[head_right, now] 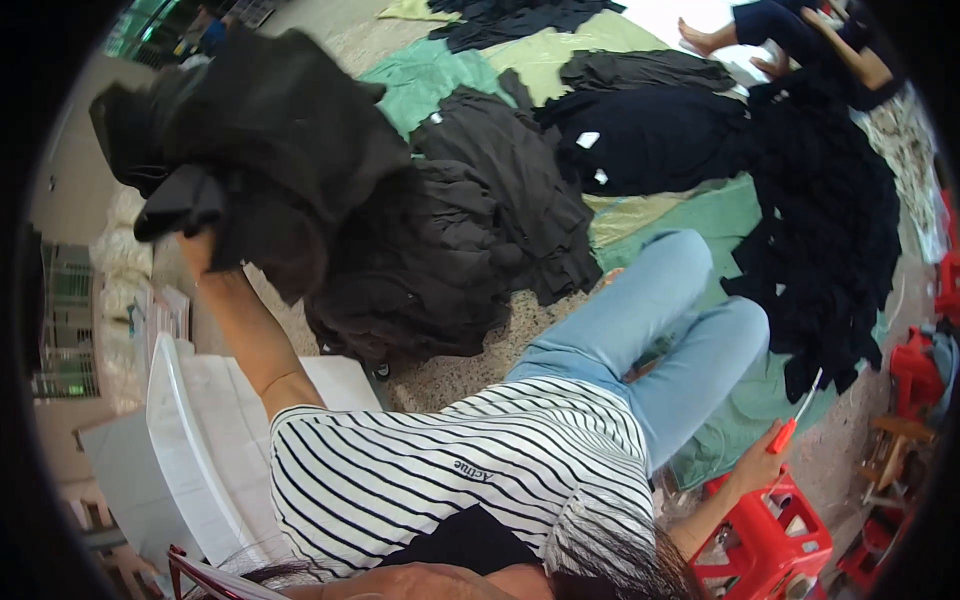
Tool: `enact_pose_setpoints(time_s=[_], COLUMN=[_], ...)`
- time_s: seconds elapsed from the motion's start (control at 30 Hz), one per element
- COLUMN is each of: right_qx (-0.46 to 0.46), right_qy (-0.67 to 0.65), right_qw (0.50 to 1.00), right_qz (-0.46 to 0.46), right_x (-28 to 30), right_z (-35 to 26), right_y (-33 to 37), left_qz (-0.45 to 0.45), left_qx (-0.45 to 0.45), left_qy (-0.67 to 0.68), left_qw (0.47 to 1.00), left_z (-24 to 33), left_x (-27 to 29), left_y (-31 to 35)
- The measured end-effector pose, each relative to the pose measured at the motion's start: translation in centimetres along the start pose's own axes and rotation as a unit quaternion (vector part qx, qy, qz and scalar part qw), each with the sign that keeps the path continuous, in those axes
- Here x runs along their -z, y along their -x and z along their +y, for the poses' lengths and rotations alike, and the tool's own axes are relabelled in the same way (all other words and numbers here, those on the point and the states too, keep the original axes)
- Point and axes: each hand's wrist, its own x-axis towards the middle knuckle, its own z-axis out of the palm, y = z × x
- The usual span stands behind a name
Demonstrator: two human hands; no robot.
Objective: The person trims loose threads from dark garments using a handheld thread cutter and stacks the trimmed garments into a pile on the floor.
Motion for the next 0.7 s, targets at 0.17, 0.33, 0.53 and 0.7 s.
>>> enact_pose_setpoints(time_s=[0.17, 0.33, 0.53, 0.7], right_qx=[-0.003, -0.157, -0.191, -0.222], right_qy=[-0.052, -0.068, -0.061, -0.238], right_qw=[0.996, 0.984, 0.977, 0.945], right_qz=[0.066, 0.056, 0.072, -0.039], right_x=[1.0, 2.3, 1.8, 0.4], right_z=[0.5, 3.2, 6.6, 2.3], right_y=[1.6, 3.0, 7.9, 7.9], left_qz=[-0.377, -0.607, -0.697, -0.593], left_qx=[-0.186, 0.002, -0.074, -0.070], left_qy=[-0.088, 0.187, 0.255, 0.126], left_qw=[0.903, 0.772, 0.665, 0.792], left_z=[8.5, 14.3, 9.7, 4.6], left_x=[-19.7, -37.6, -40.6, -40.5], left_y=[9.2, 27.7, 37.5, 33.0])
